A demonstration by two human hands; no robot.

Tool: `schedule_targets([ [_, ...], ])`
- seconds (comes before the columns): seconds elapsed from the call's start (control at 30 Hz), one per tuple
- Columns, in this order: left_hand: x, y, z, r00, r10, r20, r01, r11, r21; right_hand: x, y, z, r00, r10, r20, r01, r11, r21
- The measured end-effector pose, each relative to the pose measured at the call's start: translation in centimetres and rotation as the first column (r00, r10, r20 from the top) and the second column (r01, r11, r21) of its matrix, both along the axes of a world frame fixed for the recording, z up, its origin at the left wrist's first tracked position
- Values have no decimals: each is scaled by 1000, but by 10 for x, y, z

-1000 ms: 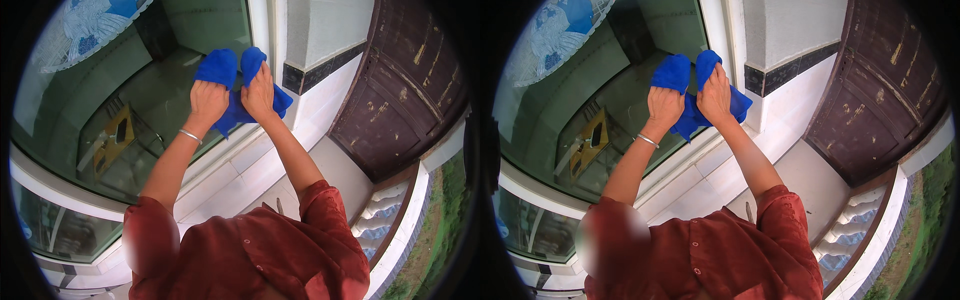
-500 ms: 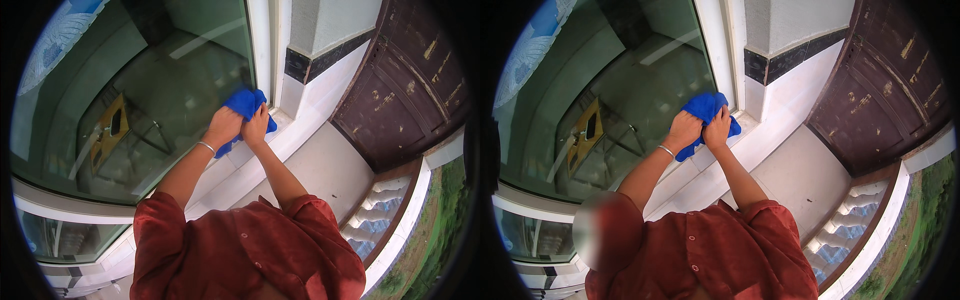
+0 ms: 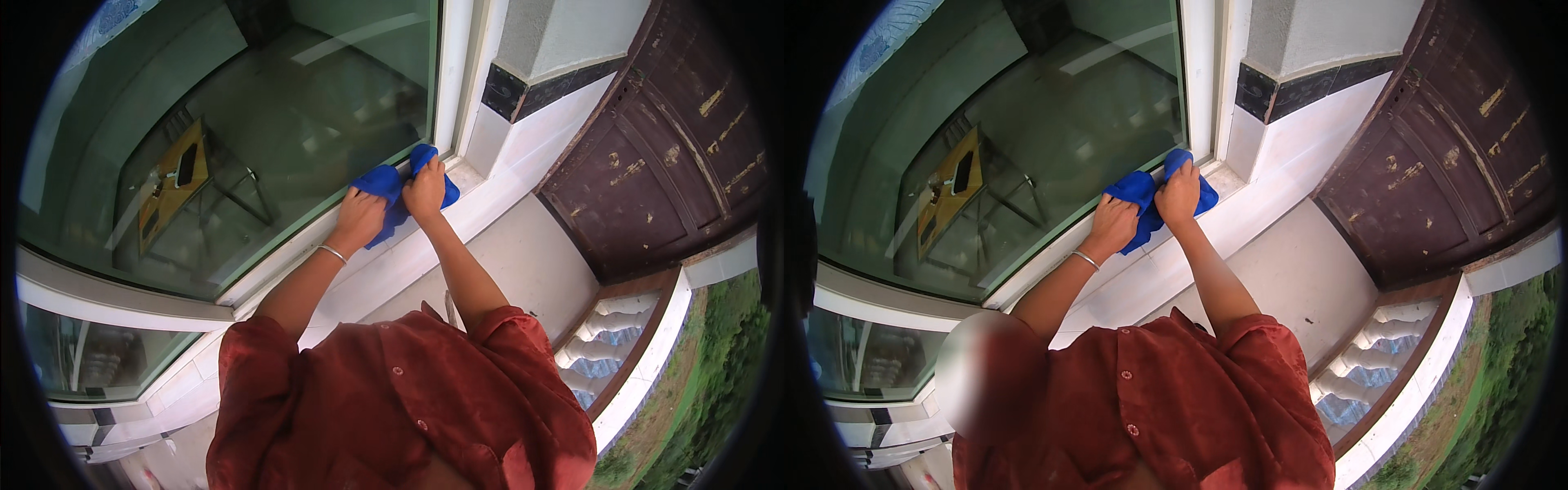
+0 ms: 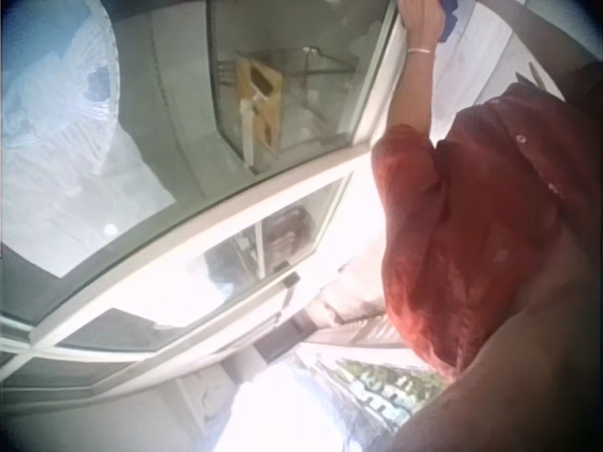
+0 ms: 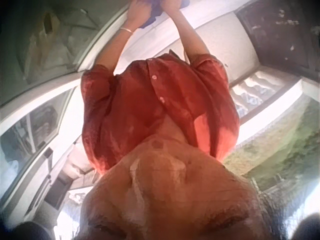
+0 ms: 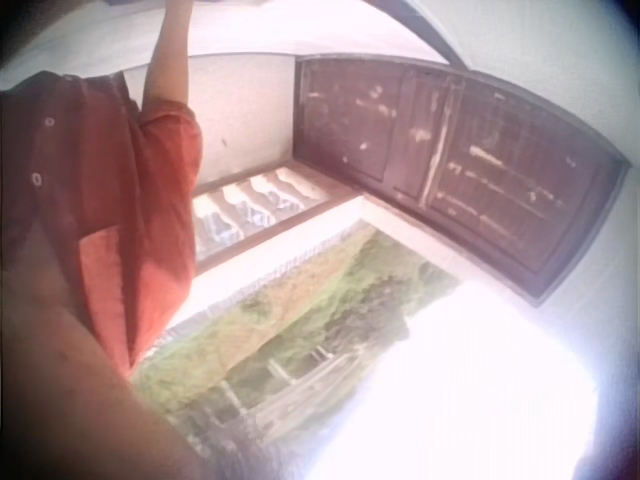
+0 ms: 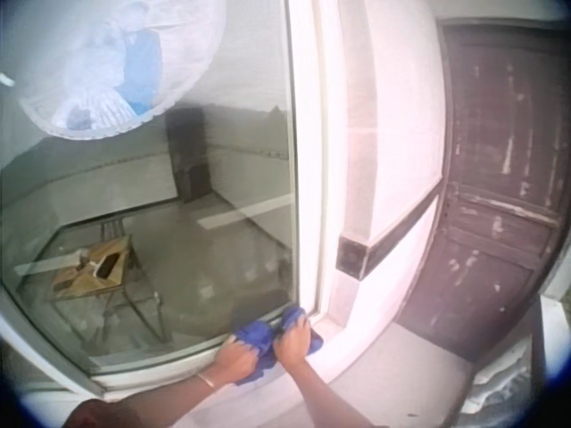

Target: The person wipes a glass window and the surrounding tiled balcony ledge with a blue cloth, then sweeps the balcony floor with a broom. The person moves along the balcony, cleaning different sections of the window and floor.

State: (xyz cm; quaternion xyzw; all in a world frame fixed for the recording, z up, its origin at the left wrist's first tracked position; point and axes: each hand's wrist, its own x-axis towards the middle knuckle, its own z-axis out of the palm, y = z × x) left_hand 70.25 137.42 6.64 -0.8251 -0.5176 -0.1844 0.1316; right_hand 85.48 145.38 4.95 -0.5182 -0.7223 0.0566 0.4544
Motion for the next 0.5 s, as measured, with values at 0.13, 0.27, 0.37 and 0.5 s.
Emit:
schedule_targets([
  [0.13, -18, -31, -10, 992, 109, 58, -110, 994, 9, -28, -35, -1, 995, 103, 0, -102, 991, 85],
  [0.27, -31, -69, -9, 963, 203, 177, -214, 976, 45, -61, -76, 1, 965, 248, -80, -241, 966, 90],
  [0.37, -49, -107, -16, 917, 280, 283, -301, 953, 33, -79, -97, -2, 923, 379, -62, -369, 920, 133],
  [0.5, -71, -149, -25, 839, 319, 440, -395, 914, 89, -113, -141, 1, 863, 499, -77, -499, 866, 26],
])
